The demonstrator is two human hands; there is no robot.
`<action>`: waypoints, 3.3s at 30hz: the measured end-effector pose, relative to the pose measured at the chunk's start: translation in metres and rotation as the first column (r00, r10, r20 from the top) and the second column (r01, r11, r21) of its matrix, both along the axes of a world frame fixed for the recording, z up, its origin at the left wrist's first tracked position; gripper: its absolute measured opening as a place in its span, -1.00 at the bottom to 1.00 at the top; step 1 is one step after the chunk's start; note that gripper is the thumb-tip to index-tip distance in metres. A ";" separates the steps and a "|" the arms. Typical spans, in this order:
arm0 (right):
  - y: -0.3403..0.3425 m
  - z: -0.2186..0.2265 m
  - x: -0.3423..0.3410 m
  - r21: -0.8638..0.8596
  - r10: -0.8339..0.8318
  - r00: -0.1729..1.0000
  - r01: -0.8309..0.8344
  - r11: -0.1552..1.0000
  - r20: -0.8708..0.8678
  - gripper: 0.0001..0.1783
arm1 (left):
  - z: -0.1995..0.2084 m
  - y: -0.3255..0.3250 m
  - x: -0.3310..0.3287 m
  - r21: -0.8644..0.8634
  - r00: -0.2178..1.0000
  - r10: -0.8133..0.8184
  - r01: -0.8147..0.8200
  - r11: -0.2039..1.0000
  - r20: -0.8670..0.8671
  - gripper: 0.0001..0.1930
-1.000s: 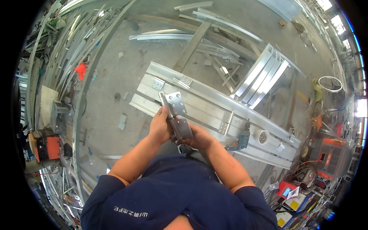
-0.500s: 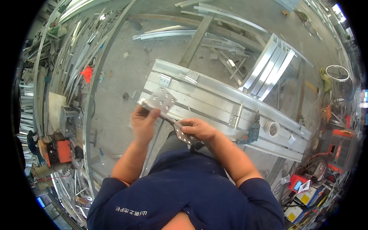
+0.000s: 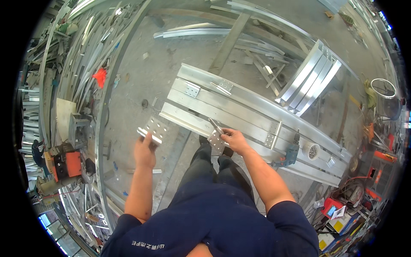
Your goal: The person uses a yellow pneumatic tool to fasten metal brackets onto a long metal panel. They then pick up additional brackets and position them on the panel, preparing for further assembly.
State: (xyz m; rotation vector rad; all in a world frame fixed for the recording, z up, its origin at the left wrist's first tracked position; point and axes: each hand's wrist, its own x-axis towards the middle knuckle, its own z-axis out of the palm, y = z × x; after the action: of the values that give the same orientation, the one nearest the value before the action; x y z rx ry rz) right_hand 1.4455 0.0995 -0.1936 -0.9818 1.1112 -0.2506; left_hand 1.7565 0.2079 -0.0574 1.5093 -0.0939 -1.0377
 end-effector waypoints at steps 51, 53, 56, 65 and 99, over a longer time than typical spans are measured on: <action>-0.015 -0.162 0.125 -0.468 0.127 0.736 -0.544 0.697 -0.665 -0.70 | -0.112 0.064 0.015 0.407 0.973 -0.102 0.180 0.895 -0.206 -0.70; -0.016 -0.158 0.126 -0.447 0.150 0.708 -0.580 0.681 -0.690 -0.67 | -0.113 0.061 0.015 0.428 0.974 -0.114 0.189 0.884 -0.195 -0.69; -0.021 -0.152 0.123 -0.437 0.177 0.697 -0.605 0.665 -0.695 -0.62 | -0.125 0.056 0.017 0.459 0.978 -0.164 0.205 0.864 -0.129 -0.68; -0.031 -0.120 0.085 -0.488 -0.001 0.782 -0.388 0.782 -0.623 -0.54 | -0.204 -0.061 0.045 0.372 0.945 -0.277 0.323 0.870 -0.172 -0.66; 0.080 -0.064 -0.020 -0.402 -0.266 0.694 -0.037 0.915 -0.669 -0.63 | -0.335 -0.166 0.045 0.522 0.909 -0.398 0.401 0.753 -0.125 -0.58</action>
State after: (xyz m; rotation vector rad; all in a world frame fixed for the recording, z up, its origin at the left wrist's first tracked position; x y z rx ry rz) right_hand 1.4258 0.1797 -0.2571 -1.4287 1.9061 -0.1945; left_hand 1.8013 0.0416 -0.3919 2.0564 -0.1333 -1.5029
